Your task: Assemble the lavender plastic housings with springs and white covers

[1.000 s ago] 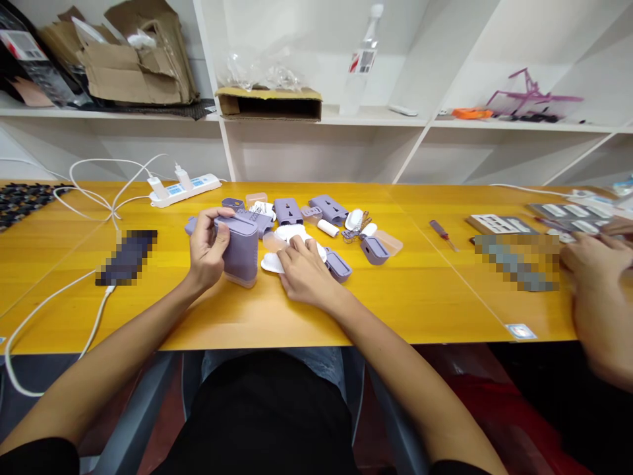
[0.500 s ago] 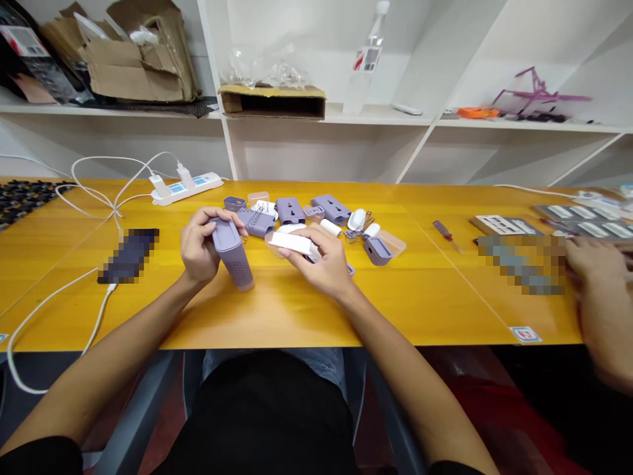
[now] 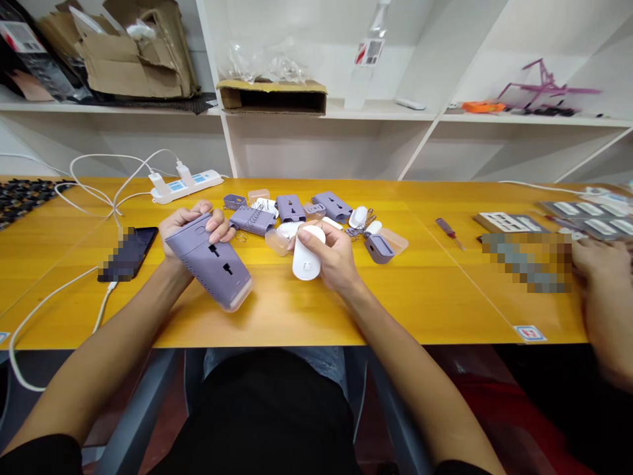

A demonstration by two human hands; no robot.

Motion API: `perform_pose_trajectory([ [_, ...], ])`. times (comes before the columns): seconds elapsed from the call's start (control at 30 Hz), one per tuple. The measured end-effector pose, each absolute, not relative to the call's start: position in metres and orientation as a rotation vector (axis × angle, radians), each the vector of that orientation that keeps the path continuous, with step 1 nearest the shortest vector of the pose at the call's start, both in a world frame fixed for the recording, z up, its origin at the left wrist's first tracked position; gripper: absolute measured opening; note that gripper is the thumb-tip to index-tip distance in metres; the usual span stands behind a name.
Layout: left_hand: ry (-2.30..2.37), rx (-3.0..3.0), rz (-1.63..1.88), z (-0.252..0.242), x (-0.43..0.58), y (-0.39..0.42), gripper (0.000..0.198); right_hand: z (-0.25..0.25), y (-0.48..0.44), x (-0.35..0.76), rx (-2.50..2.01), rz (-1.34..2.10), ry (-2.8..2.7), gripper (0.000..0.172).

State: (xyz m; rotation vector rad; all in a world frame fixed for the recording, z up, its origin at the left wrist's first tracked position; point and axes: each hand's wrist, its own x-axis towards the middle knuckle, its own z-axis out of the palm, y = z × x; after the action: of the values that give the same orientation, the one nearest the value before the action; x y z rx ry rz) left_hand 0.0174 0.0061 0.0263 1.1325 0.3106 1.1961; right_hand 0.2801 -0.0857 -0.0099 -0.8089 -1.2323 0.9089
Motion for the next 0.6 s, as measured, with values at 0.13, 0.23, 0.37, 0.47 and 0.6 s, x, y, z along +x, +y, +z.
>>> perform_pose_trajectory([
  [0.13,0.281,1.090,1.135,0.031,0.019,0.002,0.024,-0.005,-0.089,0.276,-0.726,1.086,-1.158,0.050],
  [0.23,0.278,0.998,1.099,0.036,0.020,-0.005,0.022,-0.005,-0.089,0.275,-0.746,1.137,-1.123,0.056],
  [0.37,0.303,0.928,1.081,0.038,0.021,-0.010,0.025,-0.005,-0.089,0.274,-0.780,1.166,-1.115,0.055],
  [0.47,0.307,0.920,1.073,0.036,0.024,-0.011,0.024,-0.004,-0.088,0.273,-0.757,1.205,-1.077,0.047],
  [0.6,0.305,0.919,1.063,0.030,0.029,-0.010,0.021,-0.003,-0.089,0.273,-0.680,1.282,-1.044,0.037],
])
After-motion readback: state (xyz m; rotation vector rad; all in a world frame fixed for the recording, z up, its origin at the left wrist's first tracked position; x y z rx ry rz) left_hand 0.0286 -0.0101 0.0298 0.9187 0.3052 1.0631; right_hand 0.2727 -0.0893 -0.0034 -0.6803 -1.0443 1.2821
